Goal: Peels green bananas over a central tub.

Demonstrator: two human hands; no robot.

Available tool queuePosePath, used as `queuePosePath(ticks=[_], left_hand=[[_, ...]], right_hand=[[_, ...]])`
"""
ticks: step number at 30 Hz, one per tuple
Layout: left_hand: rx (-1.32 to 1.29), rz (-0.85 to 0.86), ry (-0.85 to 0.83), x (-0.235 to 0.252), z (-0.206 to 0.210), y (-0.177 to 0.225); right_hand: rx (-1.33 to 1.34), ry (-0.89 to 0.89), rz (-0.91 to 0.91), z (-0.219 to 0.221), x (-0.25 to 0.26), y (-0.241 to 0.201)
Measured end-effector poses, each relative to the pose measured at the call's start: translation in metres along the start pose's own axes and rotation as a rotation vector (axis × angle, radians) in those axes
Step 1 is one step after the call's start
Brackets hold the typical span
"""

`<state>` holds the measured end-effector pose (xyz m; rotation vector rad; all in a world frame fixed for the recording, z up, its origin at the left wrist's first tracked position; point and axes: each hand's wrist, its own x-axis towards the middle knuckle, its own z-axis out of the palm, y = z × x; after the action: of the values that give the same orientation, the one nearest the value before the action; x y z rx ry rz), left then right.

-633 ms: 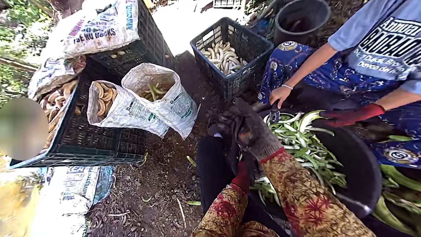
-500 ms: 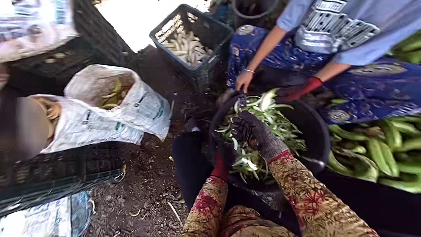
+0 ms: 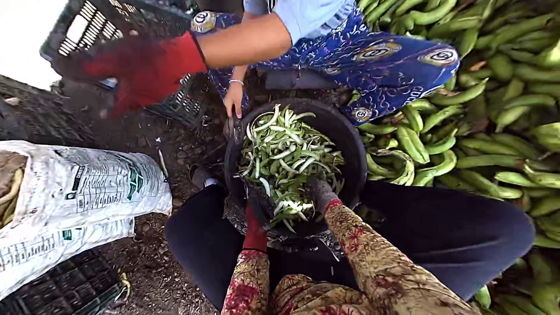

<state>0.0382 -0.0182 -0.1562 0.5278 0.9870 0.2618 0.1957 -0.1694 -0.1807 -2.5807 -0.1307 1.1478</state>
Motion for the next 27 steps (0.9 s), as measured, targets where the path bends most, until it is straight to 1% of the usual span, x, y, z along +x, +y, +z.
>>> queuePosePath(ticks=[2, 4, 6, 9, 11, 15, 16, 17, 18, 20, 21, 22, 23, 25, 27], left_hand=[[0.002, -0.015, -0.018, 0.001, 0.000, -0.004], [0.016, -0.038, -0.043, 0.002, -0.003, -0.008], [0.044, -0.084, -0.038, 0.002, -0.004, -0.010], [0.018, -0.141, -0.034, 0.002, -0.002, -0.012], [0.020, -0.149, -0.042, 0.004, -0.001, -0.014], [0.059, -0.156, -0.037, 0.003, 0.003, -0.016], [0.069, -0.160, -0.029, 0.003, 0.005, -0.015], [0.074, -0.163, -0.026, 0.003, 0.007, -0.014], [0.076, -0.158, -0.030, 0.003, 0.007, -0.014], [0.086, -0.131, -0.050, 0.003, 0.003, -0.017], [0.090, -0.122, -0.064, 0.004, 0.002, -0.018], [0.090, -0.116, -0.070, 0.005, 0.002, -0.019], [0.091, -0.117, -0.061, 0.004, 0.002, -0.020], [0.097, -0.125, -0.041, 0.003, 0.001, -0.025], [0.107, -0.102, -0.088, 0.002, 0.000, -0.026]], right_hand=[[-0.029, -0.010, 0.009, 0.013, 0.004, -0.011], [-0.231, -0.082, -0.034, 0.014, 0.005, -0.026], [-0.302, -0.123, -0.001, 0.017, 0.014, -0.036], [-0.352, -0.173, 0.056, 0.020, 0.037, -0.037], [-0.393, -0.219, 0.060, 0.018, 0.050, -0.038], [-0.394, -0.216, -0.010, 0.017, 0.052, -0.023], [-0.328, -0.192, -0.027, 0.017, 0.047, -0.016], [-0.205, -0.153, -0.028, 0.018, 0.042, -0.008], [0.029, -0.104, 0.015, 0.022, 0.035, 0.001], [0.780, 0.020, 0.251, 0.036, 0.027, 0.020], [1.058, 0.038, 0.351, 0.037, 0.025, 0.029], [1.234, 0.040, 0.386, 0.033, 0.022, 0.038], [1.351, 0.029, 0.366, 0.027, 0.018, 0.047], [1.540, -0.006, 0.255, 0.005, 0.005, 0.052], [1.729, -0.057, 0.100, -0.024, -0.010, 0.041]])
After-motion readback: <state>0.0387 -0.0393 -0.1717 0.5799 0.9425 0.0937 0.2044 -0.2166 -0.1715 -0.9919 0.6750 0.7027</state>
